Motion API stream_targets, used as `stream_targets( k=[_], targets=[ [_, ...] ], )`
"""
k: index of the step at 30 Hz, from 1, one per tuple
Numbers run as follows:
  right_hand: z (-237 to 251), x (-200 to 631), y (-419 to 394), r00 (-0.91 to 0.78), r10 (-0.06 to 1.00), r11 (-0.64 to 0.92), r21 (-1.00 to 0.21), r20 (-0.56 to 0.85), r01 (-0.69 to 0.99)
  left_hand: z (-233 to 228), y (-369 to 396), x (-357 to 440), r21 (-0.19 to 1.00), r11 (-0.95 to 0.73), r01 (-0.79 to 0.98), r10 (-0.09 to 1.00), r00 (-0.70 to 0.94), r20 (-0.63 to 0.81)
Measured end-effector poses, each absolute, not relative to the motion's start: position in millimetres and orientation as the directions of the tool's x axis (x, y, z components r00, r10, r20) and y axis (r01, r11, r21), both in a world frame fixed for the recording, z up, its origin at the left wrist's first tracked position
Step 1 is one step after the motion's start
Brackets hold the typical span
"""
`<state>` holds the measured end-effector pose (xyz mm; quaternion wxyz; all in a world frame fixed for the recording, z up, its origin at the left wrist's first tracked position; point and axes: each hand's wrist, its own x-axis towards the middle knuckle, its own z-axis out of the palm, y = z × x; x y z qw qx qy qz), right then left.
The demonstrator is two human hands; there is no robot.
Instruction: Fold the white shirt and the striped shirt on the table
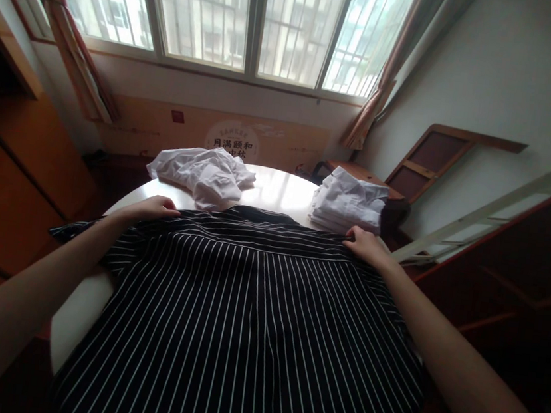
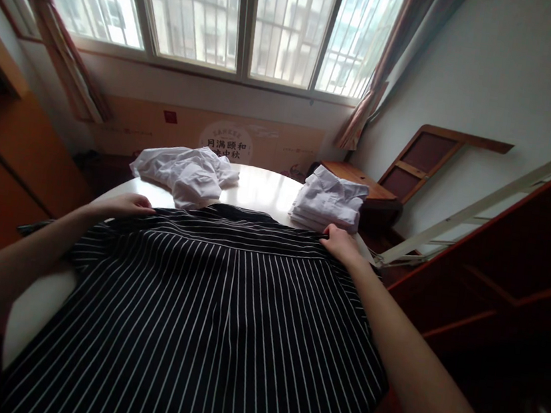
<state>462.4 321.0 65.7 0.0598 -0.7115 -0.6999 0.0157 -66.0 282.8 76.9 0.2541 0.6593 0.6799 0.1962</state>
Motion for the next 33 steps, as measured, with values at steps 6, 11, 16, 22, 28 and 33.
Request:
stream_targets(
  k=[6, 11, 16, 22, 28, 33],
  targets=[
    [63, 461, 320, 0.070, 0.981, -0.046, -0.132, 0.183, 0.990, 65, 280, -36, 0.398, -0.014, 0.917, 0.997, -0.016, 0.071],
    [59, 457, 307, 0.028, 0.952, -0.039, 0.030, 0.304, 0.999, 49, 278, -21, 0.108, -0.069, 0.992, 0.942, 0.029, 0.334],
    [59, 471, 286, 0.037, 0.935, -0.023, -0.042, 0.354, 0.999, 41, 270, -37, 0.098, 0.026, 0.995, 0.932, -0.059, 0.356],
    [60, 504, 244, -0.044, 0.995, 0.067, -0.287, 0.088, 0.956, 45, 217, -68, 0.073, 0.039, 0.997, 0.859, -0.071, 0.506],
    [49, 501, 226, -0.166, 0.983, 0.184, -0.316, 0.082, 0.931, 39, 179, -89, 0.224, 0.079, 0.971, 0.959, -0.135, 0.251],
    [45, 516, 236, -0.183, 0.981, 0.195, -0.261, 0.069, 0.946, 23, 177, -105, 0.217, -0.002, 0.976, 0.967, -0.053, 0.250]
  ],
)
